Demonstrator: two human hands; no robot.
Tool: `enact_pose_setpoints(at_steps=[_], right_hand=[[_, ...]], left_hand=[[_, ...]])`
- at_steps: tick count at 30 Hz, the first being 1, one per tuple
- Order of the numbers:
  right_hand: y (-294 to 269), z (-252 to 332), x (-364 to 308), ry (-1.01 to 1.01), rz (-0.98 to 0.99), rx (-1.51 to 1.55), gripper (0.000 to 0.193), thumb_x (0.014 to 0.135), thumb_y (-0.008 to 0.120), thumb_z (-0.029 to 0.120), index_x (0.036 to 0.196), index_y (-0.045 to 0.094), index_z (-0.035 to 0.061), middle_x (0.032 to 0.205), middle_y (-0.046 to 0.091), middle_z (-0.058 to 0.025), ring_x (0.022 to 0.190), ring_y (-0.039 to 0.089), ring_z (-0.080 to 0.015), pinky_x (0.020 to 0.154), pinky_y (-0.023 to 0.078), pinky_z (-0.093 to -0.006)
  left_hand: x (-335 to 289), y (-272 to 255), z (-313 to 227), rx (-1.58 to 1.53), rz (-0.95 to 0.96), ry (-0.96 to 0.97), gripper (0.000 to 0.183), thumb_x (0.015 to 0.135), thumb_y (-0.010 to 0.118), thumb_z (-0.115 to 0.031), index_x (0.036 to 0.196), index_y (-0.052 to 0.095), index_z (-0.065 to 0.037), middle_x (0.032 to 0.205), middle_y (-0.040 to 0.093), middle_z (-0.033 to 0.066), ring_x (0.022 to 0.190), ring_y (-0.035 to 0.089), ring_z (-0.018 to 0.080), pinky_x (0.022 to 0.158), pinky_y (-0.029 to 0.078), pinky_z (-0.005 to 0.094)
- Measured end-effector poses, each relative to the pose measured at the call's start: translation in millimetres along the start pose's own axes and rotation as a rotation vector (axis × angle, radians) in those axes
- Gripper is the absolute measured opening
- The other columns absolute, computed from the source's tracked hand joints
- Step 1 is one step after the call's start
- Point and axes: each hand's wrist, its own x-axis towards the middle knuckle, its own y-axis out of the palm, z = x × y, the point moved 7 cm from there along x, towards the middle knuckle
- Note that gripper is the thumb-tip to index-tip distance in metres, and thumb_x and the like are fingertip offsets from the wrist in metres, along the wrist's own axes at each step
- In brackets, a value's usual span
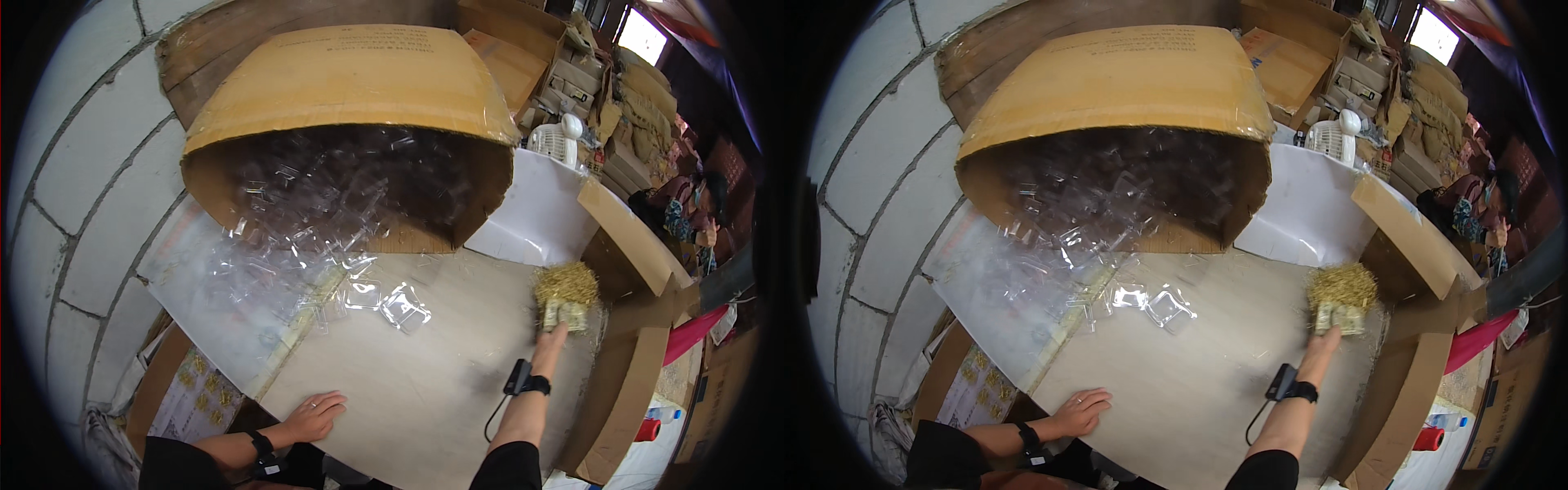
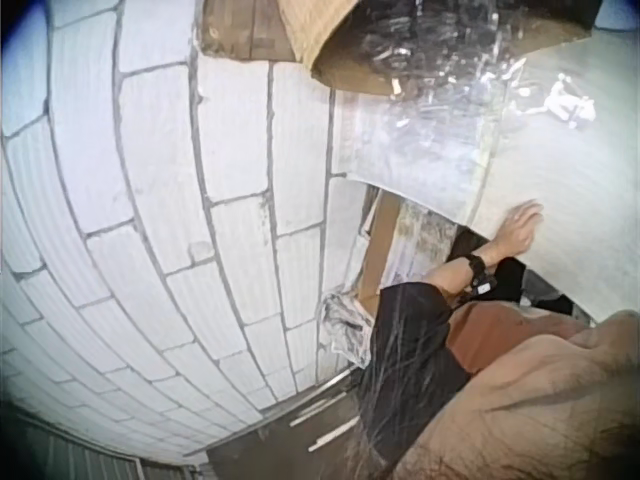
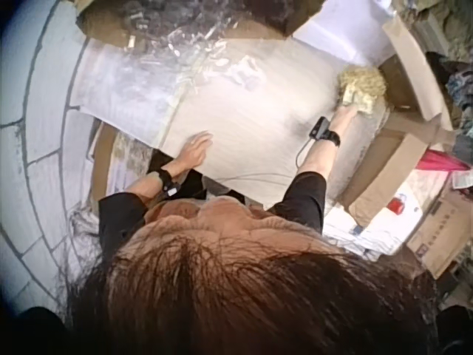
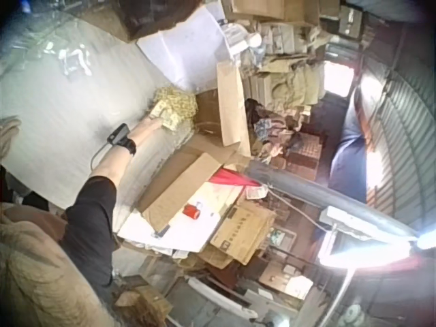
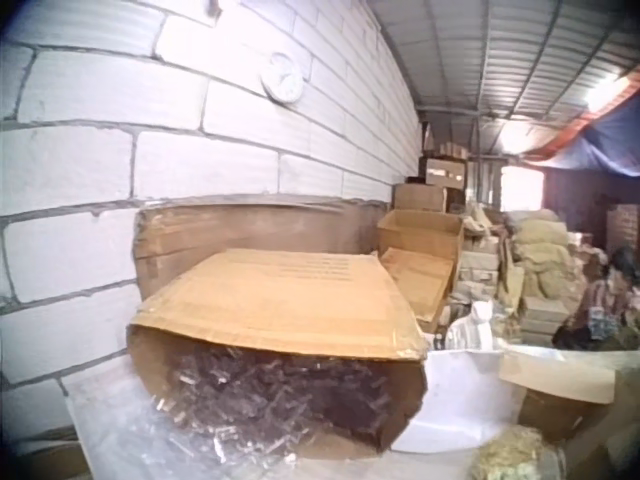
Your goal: Packaging small gold-colored metal clips into plastic bags and cardboard boxes.
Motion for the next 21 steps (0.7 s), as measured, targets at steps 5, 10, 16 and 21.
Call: enact_pose_setpoints(at_steps=[5,10,16,21], right_hand=[[19,-16,-168,0.129,-0.14,-0.004,0.035,0.091,0.034,0.005,0.123,0.044,-0.0032,0.113,0.054,-0.0165,0.097,0.059,-0.0287,0.079,0.055,-0.0441],[-21,-32,-326,0.334,-0.004,0.05,0.035,0.091,0.049,0.005,0.125,0.044,-0.0006,0.114,0.056,-0.0154,0.099,0.061,-0.0288,0.081,0.056,-0.0444],[-72,-49,-450,0.661,-0.006,0.195,0.038,0.089,0.056,0.008,0.126,0.046,0.0093,0.114,0.058,-0.0124,0.101,0.06,-0.0309,0.082,0.055,-0.0488],[-88,-83,-460,0.858,0.104,0.338,0.028,0.091,0.055,0.017,0.118,0.054,0.0091,0.11,0.061,-0.0134,0.1,0.061,-0.0289,0.083,0.053,-0.0482]], left_hand=[[-2,-2,1,0.048,-0.033,-0.009,0.032,0.073,0.051,-0.001,0.104,0.058,-0.004,0.12,0.051,0.0092,0.119,0.047,0.0266,0.097,0.039,0.0395],[-4,3,0,0.105,-0.035,0.019,0.032,0.073,0.051,-0.003,0.104,0.058,-0.004,0.121,0.051,0.0093,0.12,0.045,0.0278,0.098,0.037,0.0417],[-1,6,2,0.099,-0.054,0.014,0.036,0.071,0.053,-0.002,0.107,0.055,-0.004,0.124,0.048,0.0099,0.122,0.042,0.028,0.1,0.035,0.0419],[5,2,4,0.071,0.065,0.012,0.04,0.072,0.051,-0.001,0.112,0.053,-0.002,0.128,0.046,0.0124,0.123,0.041,0.0298,0.101,0.033,0.0442]])
